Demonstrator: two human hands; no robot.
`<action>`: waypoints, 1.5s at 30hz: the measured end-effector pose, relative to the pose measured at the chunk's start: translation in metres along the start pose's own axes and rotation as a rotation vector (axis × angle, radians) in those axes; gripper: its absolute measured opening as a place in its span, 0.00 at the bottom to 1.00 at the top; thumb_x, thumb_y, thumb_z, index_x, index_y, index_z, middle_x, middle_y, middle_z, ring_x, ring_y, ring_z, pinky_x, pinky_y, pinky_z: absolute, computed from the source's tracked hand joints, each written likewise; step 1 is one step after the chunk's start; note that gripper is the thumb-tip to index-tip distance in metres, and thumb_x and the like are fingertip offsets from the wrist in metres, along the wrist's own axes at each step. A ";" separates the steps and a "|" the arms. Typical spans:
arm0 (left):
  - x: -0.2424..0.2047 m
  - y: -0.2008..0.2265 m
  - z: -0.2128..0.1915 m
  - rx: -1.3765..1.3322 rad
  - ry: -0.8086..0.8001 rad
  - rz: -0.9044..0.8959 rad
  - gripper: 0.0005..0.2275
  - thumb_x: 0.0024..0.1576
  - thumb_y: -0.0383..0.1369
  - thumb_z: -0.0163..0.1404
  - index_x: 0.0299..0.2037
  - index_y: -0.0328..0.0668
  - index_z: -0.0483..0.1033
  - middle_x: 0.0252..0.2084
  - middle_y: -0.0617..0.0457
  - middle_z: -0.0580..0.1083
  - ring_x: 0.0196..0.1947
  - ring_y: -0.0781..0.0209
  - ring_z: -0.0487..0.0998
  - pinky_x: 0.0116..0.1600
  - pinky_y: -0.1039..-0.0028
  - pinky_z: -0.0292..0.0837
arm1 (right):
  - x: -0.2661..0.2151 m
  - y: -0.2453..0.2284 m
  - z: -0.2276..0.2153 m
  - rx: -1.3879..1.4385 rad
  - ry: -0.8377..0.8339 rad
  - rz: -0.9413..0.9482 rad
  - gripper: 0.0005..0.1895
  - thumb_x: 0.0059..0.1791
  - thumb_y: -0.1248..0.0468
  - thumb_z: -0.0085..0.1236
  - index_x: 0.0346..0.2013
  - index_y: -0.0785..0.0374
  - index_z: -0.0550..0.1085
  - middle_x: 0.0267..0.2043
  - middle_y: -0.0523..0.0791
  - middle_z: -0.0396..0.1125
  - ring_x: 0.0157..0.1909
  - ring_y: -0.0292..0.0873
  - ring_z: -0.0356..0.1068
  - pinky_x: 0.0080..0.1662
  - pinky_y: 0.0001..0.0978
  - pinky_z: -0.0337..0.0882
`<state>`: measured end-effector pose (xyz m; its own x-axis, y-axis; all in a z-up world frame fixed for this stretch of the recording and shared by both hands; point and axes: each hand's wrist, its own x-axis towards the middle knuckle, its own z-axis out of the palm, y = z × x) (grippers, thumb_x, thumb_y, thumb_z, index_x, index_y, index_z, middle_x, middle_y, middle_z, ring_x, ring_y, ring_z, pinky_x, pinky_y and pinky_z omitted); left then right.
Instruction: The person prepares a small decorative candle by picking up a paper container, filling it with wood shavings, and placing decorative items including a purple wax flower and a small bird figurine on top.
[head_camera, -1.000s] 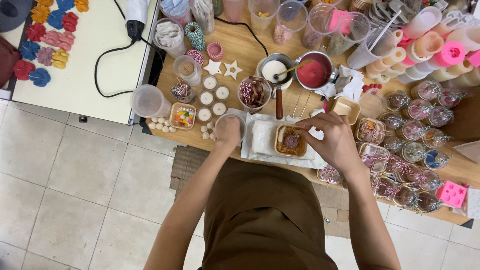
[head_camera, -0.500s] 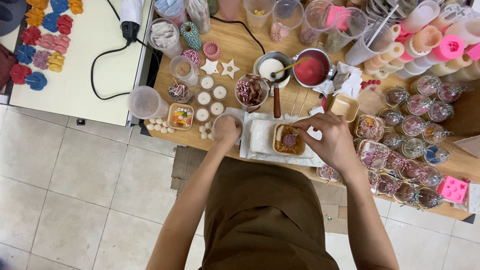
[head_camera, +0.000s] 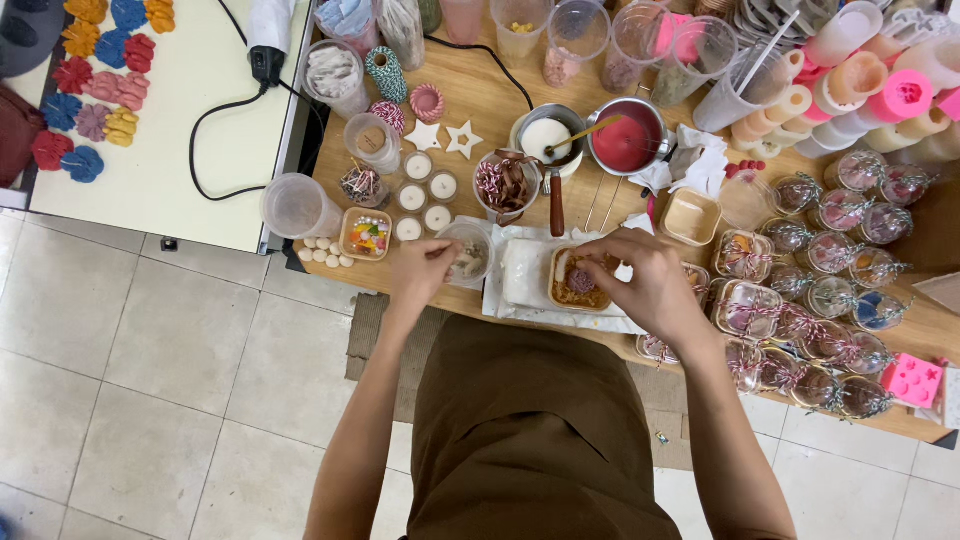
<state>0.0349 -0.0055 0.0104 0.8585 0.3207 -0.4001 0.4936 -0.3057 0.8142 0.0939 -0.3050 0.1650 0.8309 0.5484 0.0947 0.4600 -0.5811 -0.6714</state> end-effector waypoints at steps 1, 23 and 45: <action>-0.003 0.002 -0.006 -0.109 -0.006 -0.012 0.10 0.58 0.34 0.58 0.43 0.35 0.85 0.28 0.47 0.81 0.24 0.66 0.79 0.32 0.76 0.75 | 0.001 -0.004 0.003 0.041 0.015 -0.030 0.09 0.48 0.65 0.64 0.42 0.62 0.81 0.39 0.48 0.75 0.40 0.48 0.75 0.45 0.38 0.74; -0.102 0.065 0.018 -0.503 -0.173 0.180 0.09 0.61 0.24 0.54 0.49 0.30 0.82 0.41 0.48 0.83 0.42 0.64 0.85 0.49 0.77 0.80 | -0.032 0.008 0.070 0.946 0.024 0.433 0.13 0.50 0.72 0.61 0.49 0.67 0.79 0.44 0.45 0.77 0.46 0.36 0.77 0.51 0.29 0.78; -0.107 0.070 0.024 -0.493 -0.155 0.160 0.11 0.61 0.26 0.54 0.53 0.31 0.74 0.42 0.44 0.84 0.45 0.65 0.84 0.50 0.78 0.78 | -0.025 0.046 0.011 -0.211 -0.005 0.106 0.15 0.43 0.64 0.67 0.44 0.56 0.80 0.32 0.42 0.76 0.37 0.47 0.75 0.45 0.43 0.74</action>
<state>-0.0187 -0.0824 0.1003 0.9464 0.1569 -0.2824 0.2639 0.1290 0.9559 0.0913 -0.3391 0.1234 0.8768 0.4801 0.0283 0.4262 -0.7483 -0.5084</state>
